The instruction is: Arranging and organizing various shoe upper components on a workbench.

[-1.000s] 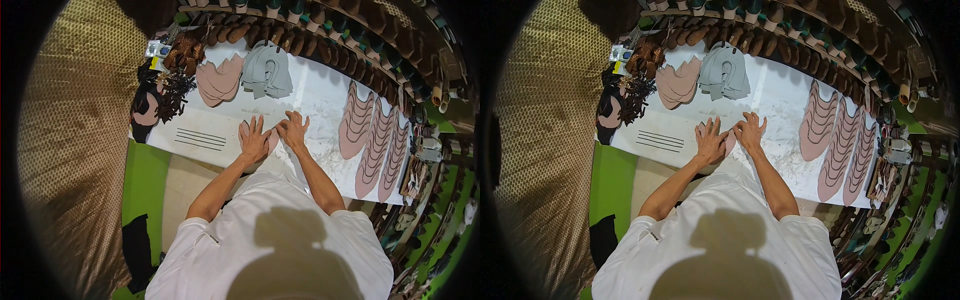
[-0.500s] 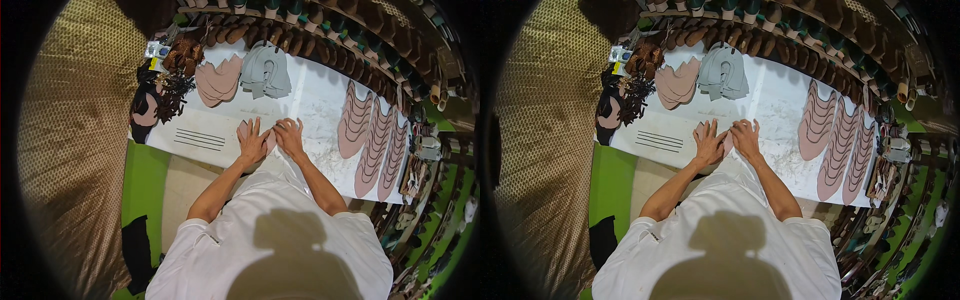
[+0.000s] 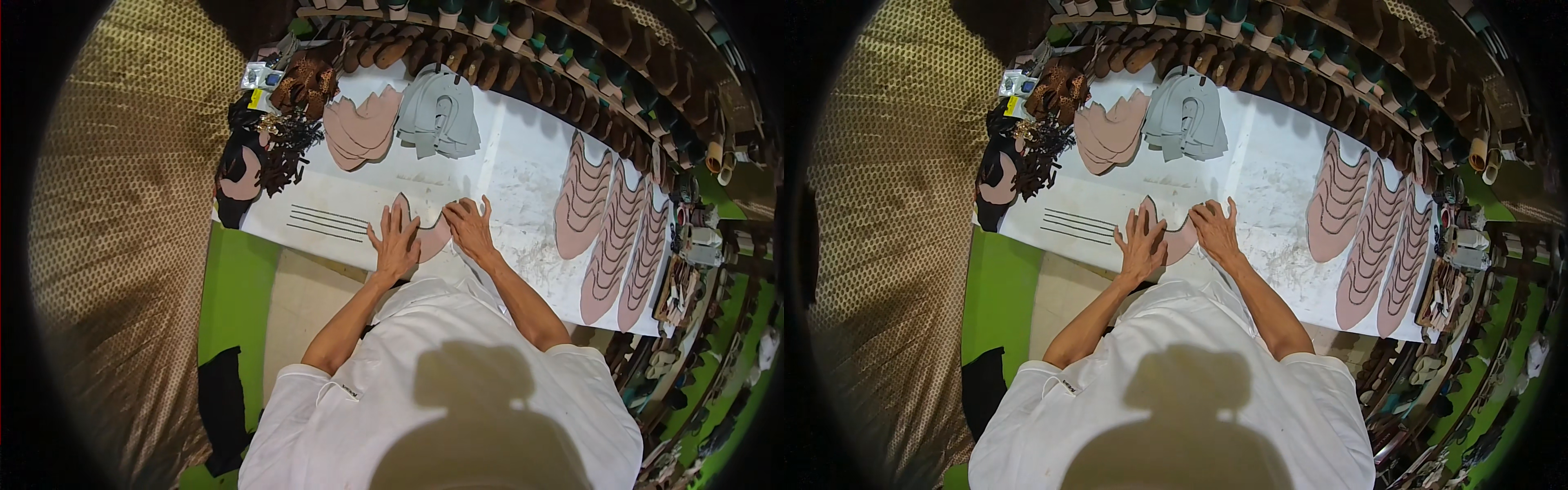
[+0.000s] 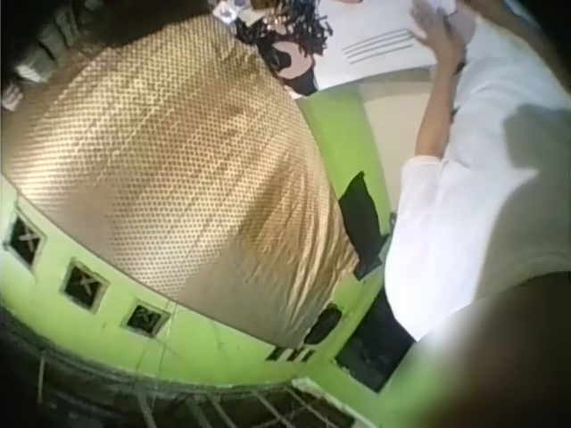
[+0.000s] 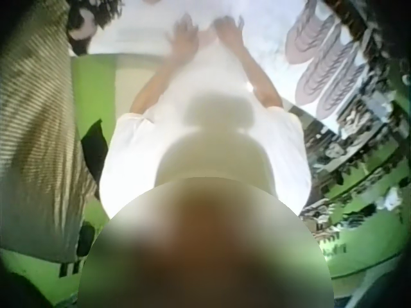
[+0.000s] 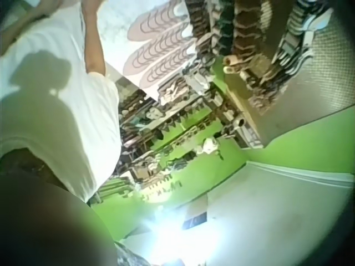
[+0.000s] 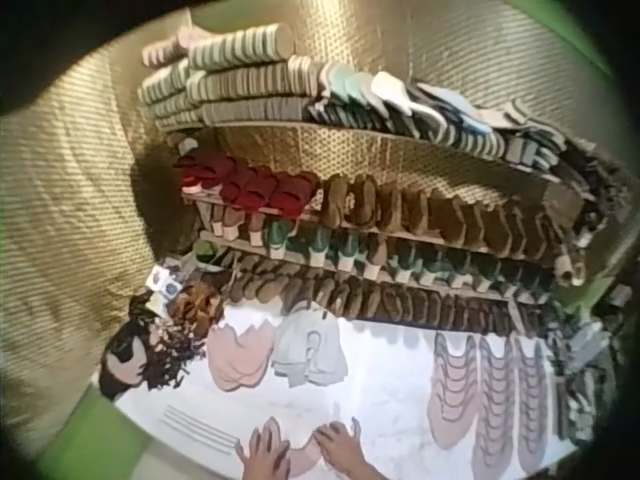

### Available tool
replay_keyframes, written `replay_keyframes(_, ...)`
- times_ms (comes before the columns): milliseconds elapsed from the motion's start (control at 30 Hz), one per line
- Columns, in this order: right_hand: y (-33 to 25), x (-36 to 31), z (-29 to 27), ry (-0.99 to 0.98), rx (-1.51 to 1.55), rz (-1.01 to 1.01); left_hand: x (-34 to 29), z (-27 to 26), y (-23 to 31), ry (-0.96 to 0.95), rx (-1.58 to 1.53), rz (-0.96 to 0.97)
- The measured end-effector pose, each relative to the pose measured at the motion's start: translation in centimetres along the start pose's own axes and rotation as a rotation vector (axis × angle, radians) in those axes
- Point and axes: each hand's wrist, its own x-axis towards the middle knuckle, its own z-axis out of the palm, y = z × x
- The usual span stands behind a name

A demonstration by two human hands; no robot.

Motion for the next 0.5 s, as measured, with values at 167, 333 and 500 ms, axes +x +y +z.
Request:
replay_keyframes(167, -0.2, 0.3, -0.5, 0.024, 0.019, 0.019, -1.2, -0.3, -1.2, -0.005, 0.011, -0.055)
replay_keyframes(333, 0.8, 1.8, -1.0, 0.085, 0.101, 0.091, -1.2, -0.4, -1.4, 0.037, 0.0, -0.05)
replay_keyframes(500, 1.5, 3.6, -1.5, -0.014, 0.071, -0.046, -0.5, -0.6, -0.6, 0.031, -0.018, -0.052)
